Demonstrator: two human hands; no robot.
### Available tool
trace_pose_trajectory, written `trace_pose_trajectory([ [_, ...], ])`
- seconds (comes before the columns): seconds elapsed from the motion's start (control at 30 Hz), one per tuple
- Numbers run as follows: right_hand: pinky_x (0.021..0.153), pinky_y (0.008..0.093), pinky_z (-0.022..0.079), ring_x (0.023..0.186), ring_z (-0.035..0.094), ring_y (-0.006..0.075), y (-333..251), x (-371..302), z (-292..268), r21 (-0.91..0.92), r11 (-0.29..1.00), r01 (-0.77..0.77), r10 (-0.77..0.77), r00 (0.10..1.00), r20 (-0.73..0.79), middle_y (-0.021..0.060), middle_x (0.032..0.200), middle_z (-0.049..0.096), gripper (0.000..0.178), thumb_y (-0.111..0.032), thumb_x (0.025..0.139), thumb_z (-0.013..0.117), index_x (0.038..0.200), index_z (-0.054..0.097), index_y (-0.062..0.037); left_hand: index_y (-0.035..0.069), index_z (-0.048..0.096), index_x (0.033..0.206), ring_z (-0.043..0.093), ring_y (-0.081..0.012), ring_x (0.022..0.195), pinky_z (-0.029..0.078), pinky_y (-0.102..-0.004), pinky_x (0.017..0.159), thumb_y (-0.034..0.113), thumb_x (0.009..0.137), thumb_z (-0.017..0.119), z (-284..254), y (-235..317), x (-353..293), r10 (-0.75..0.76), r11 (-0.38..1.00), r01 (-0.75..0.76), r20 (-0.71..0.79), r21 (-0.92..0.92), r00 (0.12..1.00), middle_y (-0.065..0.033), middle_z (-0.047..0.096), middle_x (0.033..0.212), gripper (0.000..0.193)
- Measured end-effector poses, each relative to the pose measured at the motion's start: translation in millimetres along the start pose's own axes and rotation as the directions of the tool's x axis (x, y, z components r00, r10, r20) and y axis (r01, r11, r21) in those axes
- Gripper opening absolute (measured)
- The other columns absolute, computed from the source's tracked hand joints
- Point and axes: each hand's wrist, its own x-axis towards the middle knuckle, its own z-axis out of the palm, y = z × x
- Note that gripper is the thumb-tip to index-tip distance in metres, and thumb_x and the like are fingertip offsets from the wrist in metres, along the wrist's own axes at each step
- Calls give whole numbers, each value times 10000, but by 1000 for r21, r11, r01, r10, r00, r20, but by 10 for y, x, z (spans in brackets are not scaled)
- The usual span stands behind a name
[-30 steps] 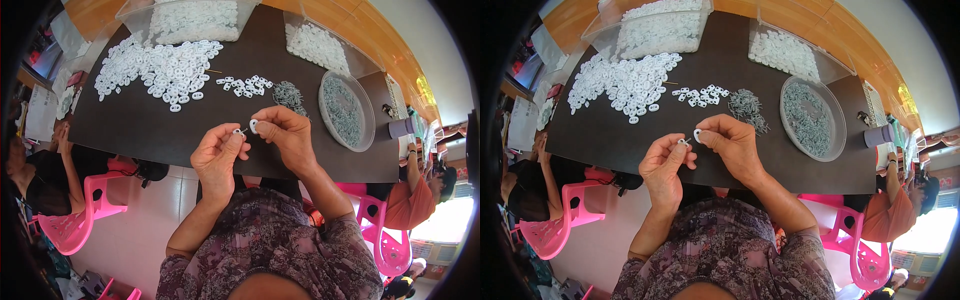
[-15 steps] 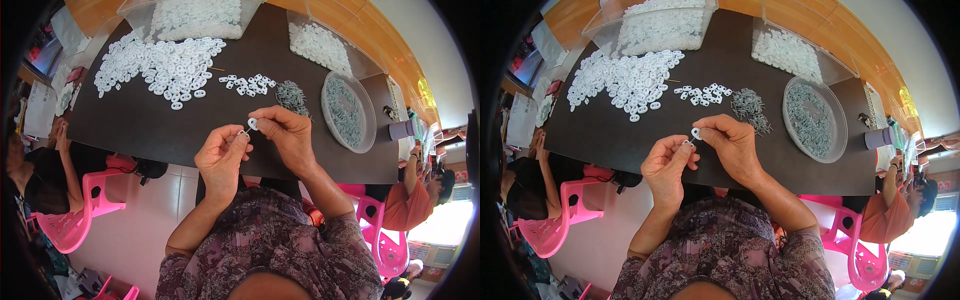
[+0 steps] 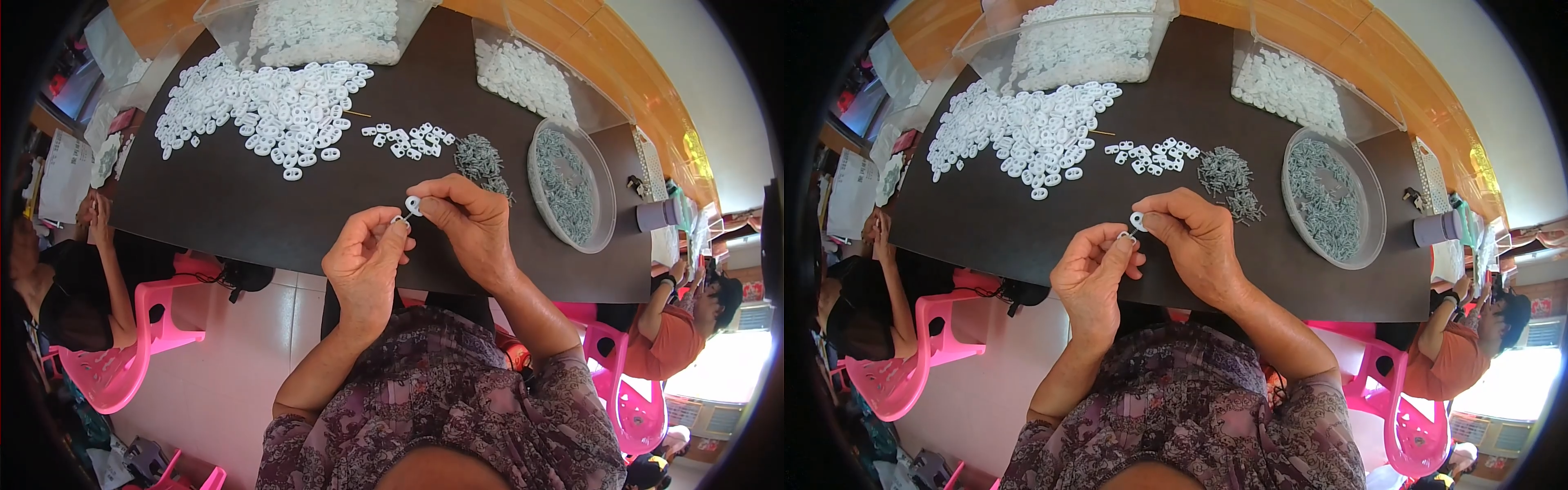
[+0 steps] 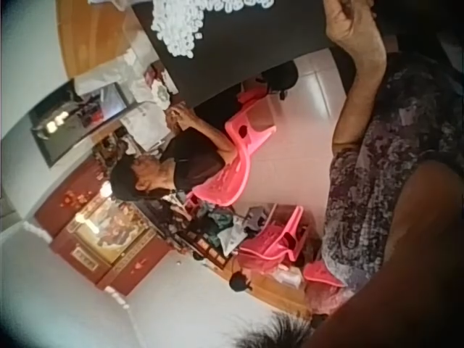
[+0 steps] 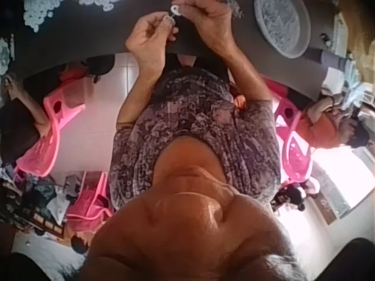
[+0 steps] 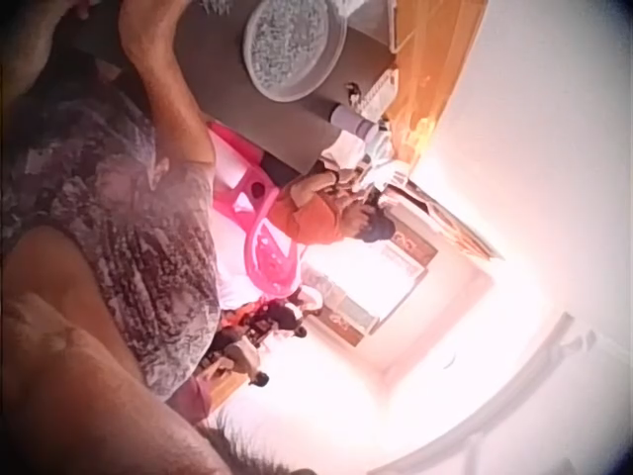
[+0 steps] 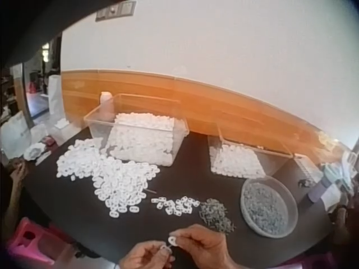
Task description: Assembling small white plastic components by inserting tiny metal pins into them.
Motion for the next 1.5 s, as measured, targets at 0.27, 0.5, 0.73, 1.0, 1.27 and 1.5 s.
trace_pose_trajectory([
  [0.27,682,229,455,754,565,83,4,5,6,-12,1000,7,-7,1000,-2,40,811,623,111,13,826,610,924,659,-1,-21,603,996,592,-64,687,465,-180,562,9,864,611,-1,0,-3,-5,1000,5,-12,-7,1000,-30,619,825,135],
  [0.5,681,229,460,754,569,83,16,10,11,-33,999,8,-7,1000,6,43,817,631,108,11,824,611,920,659,-2,-17,604,987,589,-59,682,463,-179,558,14,864,612,-6,-10,-3,-8,1000,8,-16,7,1000,-22,619,811,128],
  [0.73,630,213,447,699,544,59,-27,19,12,27,994,-105,105,994,17,13,773,638,119,4,828,608,934,664,2,-14,607,974,583,-55,669,460,-180,551,31,861,617,-12,12,0,-42,999,42,-32,12,999,-16,614,800,123],
  [1.0,585,184,415,679,513,30,-23,30,14,98,972,-216,211,976,56,-16,748,624,116,-11,835,602,929,669,0,-15,606,975,573,-53,661,454,-178,548,36,860,619,-22,10,0,-57,998,57,-21,-30,998,-14,611,796,126],
  [1.27,679,220,469,740,570,71,28,-15,71,47,995,-88,87,996,24,22,788,640,109,19,817,612,913,663,11,-13,605,977,570,-47,661,454,-174,550,28,864,612,-9,-7,3,-48,999,48,-28,12,998,-12,606,793,120],
  [1.5,671,236,464,746,566,102,49,-31,68,-88,993,80,-77,997,32,37,790,600,131,36,807,607,913,661,-17,-20,595,1026,574,-52,681,457,-172,555,-8,867,600,3,2,5,-4,998,4,-2,-63,1000,-24,609,827,159],
])
